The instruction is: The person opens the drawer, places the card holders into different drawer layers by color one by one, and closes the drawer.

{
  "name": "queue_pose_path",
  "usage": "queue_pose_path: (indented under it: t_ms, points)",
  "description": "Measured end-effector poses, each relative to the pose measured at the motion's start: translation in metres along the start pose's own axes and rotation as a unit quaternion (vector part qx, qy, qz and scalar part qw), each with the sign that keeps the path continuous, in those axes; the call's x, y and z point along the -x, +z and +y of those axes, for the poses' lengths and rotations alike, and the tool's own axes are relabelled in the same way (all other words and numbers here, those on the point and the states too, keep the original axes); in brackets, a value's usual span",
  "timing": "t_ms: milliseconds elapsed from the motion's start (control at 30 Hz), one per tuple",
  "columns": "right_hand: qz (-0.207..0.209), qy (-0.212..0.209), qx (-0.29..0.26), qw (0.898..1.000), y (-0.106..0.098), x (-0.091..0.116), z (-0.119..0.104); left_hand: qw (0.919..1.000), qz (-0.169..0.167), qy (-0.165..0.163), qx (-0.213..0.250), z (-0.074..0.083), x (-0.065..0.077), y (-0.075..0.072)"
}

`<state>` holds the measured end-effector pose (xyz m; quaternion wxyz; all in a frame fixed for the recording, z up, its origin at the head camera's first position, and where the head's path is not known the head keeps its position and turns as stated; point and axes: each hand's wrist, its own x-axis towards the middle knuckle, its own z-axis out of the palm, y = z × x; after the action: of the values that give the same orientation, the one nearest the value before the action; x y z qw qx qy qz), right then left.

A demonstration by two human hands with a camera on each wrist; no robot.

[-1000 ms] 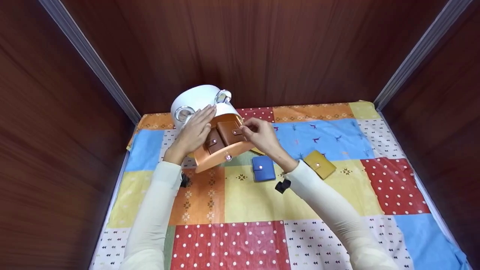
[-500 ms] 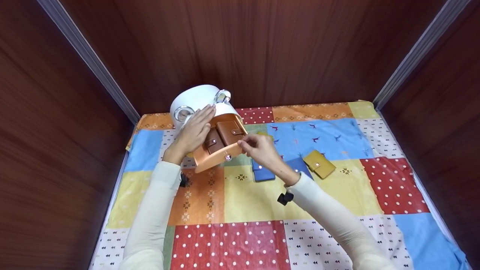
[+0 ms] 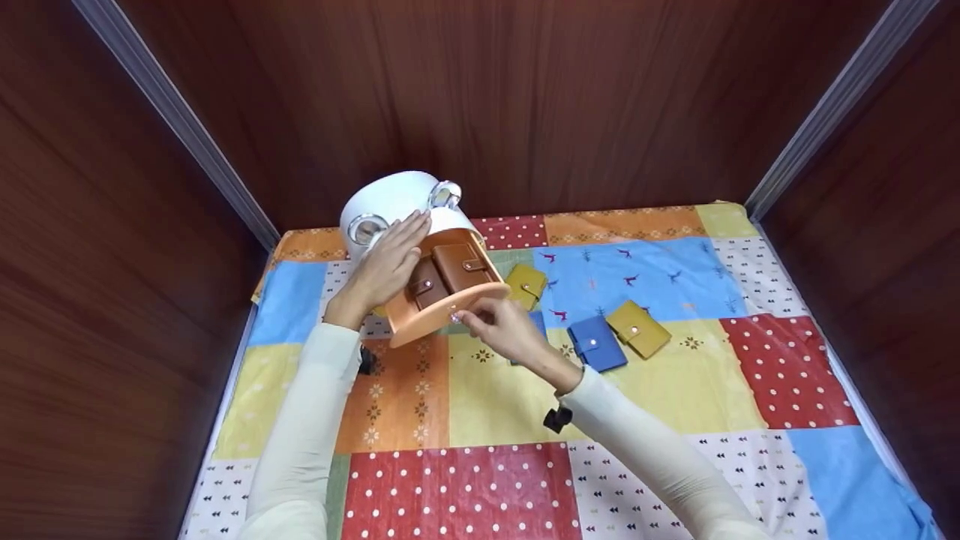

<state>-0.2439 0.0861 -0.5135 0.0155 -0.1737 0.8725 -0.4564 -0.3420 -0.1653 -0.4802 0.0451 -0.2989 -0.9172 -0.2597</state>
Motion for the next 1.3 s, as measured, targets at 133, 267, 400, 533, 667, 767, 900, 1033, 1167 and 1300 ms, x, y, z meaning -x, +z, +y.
queue_pose_path:
  t_ms: [133,267,400,533,667,767,900,1033,1167,1300]
  points:
    - [-0.009,0.007,-0.012,1.0,0.008,0.002,0.002,1.0,-0.004,-0.004,-0.002,0.0,0.0,0.0]
    - [-0.012,0.009,-0.027,1.0,0.015,0.002,0.005,0.9999,-0.008,-0.008,-0.005,0.0,0.0,0.0]
    - [-0.011,0.012,-0.041,0.999,0.021,0.001,0.007,0.9999,-0.007,-0.008,-0.006,0.0,0.001,0.0]
    - [-0.006,0.016,-0.059,0.998,0.025,0.001,0.007,1.0,-0.004,-0.005,-0.005,0.0,0.002,0.0]
    - [0.0,0.018,-0.075,0.997,0.028,0.0,0.006,1.0,0.0,-0.002,-0.006,0.0,0.002,0.001]
    - [0.004,0.018,-0.077,0.997,0.028,0.001,0.005,1.0,0.0,-0.001,-0.004,0.0,0.003,0.0]
    - [0.007,0.017,-0.08,0.997,0.028,0.0,0.005,1.0,-0.001,-0.003,-0.003,0.0,0.003,0.0]
    - [0.009,0.014,-0.083,0.996,0.028,-0.002,0.003,1.0,-0.001,-0.004,-0.003,0.0,0.003,0.001]
    - [0.01,0.009,-0.083,0.996,0.028,-0.007,0.001,1.0,-0.002,-0.003,-0.002,0.001,0.002,0.001]
    - [0.014,0.006,-0.077,0.997,0.028,-0.014,-0.002,1.0,0.0,-0.001,0.0,0.0,0.001,0.0]
